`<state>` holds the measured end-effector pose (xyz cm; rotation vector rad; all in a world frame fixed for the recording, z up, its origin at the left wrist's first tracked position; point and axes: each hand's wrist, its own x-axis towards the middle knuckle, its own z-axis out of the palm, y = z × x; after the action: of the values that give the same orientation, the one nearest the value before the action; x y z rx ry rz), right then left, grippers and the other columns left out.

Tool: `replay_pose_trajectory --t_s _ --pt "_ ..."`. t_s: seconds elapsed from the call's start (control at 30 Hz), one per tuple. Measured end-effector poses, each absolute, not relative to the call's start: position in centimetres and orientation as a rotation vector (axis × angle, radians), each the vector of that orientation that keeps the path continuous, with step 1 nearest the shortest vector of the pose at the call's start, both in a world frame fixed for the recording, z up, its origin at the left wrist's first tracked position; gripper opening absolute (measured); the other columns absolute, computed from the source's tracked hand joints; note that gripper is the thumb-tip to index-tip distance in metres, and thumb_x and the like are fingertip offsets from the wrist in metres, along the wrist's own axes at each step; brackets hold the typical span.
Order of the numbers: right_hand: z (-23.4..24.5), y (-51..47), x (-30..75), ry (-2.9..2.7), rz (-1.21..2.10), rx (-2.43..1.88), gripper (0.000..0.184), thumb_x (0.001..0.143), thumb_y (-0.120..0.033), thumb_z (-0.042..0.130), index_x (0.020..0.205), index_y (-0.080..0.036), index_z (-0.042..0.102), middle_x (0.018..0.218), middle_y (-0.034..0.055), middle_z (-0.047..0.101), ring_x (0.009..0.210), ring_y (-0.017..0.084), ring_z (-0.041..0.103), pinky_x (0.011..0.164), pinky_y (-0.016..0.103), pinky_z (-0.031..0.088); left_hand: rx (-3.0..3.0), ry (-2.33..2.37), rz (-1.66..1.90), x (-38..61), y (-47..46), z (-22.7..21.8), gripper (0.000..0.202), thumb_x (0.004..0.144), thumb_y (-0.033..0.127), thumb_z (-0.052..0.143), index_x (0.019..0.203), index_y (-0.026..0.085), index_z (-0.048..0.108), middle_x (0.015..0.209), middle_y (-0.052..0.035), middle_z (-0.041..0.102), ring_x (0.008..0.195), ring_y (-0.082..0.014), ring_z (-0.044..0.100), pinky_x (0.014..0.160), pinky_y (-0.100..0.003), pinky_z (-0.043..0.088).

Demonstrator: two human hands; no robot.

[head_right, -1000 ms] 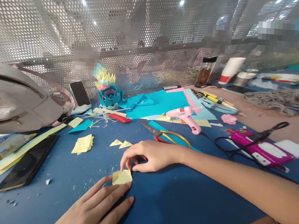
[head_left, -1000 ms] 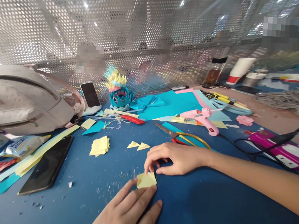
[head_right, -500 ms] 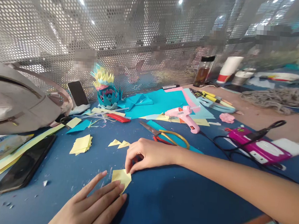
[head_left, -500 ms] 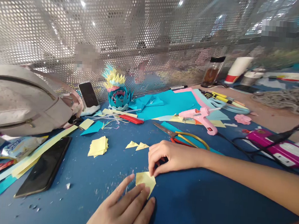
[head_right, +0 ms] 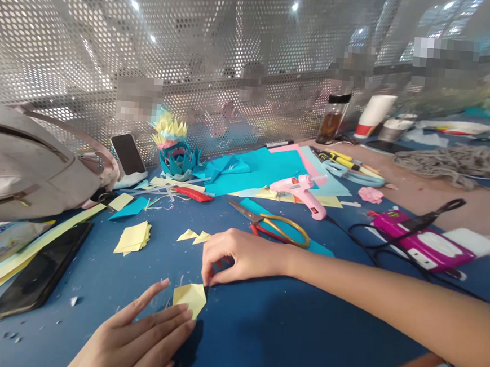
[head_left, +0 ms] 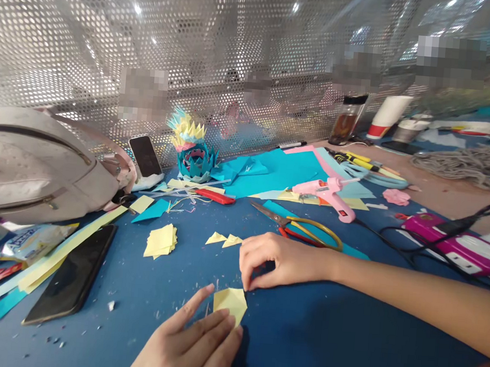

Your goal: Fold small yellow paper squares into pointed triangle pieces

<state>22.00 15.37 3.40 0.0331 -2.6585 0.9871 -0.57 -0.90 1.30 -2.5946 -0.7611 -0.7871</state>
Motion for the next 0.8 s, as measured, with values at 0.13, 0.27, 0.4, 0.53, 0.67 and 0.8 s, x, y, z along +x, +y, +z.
replay_pose_trajectory --t_s 0.13,0.27,0.4,0.53,0.67,0.8 --pt "3.4 14.5 21.9 -2.588 0.209 0.244 0.020 0.106 -0.020 0.053 0.105 -0.018 0.073 0.097 0.0035 0.073 0.085 0.013 0.064 0.068 0.027 0.042 -2.637 -0.752 -0.814 -1.0 -0.6 1.4 0.036 0.111 0.014 0.037 0.112 0.006 0.071 0.106 -0.0048 0.080 0.106 -0.0150 0.076 0.129 -0.044 0.021" --pt "3.0 13.8 21.9 -2.476 -0.194 0.369 0.019 0.103 -0.016 0.055 0.091 -0.017 0.070 0.096 0.0004 0.074 0.081 0.012 0.062 0.057 0.030 0.036 -2.652 -0.744 -0.814 -1.1 -0.7 1.5 0.035 0.111 0.014 0.037 0.112 0.006 0.071 0.106 -0.0045 0.080 0.107 -0.0155 0.076 0.128 -0.043 0.025" --pt "2.9 13.7 21.9 -2.543 -0.194 0.323 0.023 0.104 -0.013 0.051 0.088 -0.018 0.067 0.093 -0.0008 0.074 0.080 0.012 0.061 0.059 0.030 0.036 -2.635 -0.731 -0.801 -1.1 -0.7 1.5 0.036 0.111 0.015 0.037 0.110 0.007 0.072 0.104 -0.0041 0.080 0.105 -0.0153 0.076 0.128 -0.043 0.024" --pt "3.1 13.3 22.0 -2.579 -0.128 0.315 0.021 0.105 -0.013 0.050 0.093 -0.015 0.067 0.096 0.0009 0.074 0.085 0.013 0.061 0.061 0.030 0.037 -2.588 -0.747 -0.775 -0.9 -0.9 1.6 0.038 0.111 0.017 0.037 0.108 0.009 0.074 0.101 -0.0024 0.081 0.100 -0.0152 0.077 0.130 -0.045 0.021" --pt "3.2 13.1 21.9 -2.659 0.085 0.347 0.023 0.108 -0.023 0.050 0.093 -0.015 0.066 0.096 0.0020 0.073 0.085 0.014 0.059 0.063 0.031 0.036 -2.510 -0.803 -0.810 -0.5 -1.2 1.2 0.042 0.112 0.018 0.035 0.104 0.013 0.075 0.095 0.0010 0.080 0.093 -0.0143 0.077 0.131 -0.045 0.019" --pt "3.0 13.5 21.7 -2.705 0.471 0.286 0.031 0.108 -0.032 0.049 0.092 -0.016 0.070 0.092 0.0031 0.070 0.083 0.014 0.058 0.070 0.028 0.040 -2.451 -0.889 -0.804 0.3 -1.1 0.6 0.049 0.114 0.031 0.030 0.103 0.016 0.076 0.086 0.0022 0.076 0.090 -0.0144 0.075 0.131 -0.043 0.018"
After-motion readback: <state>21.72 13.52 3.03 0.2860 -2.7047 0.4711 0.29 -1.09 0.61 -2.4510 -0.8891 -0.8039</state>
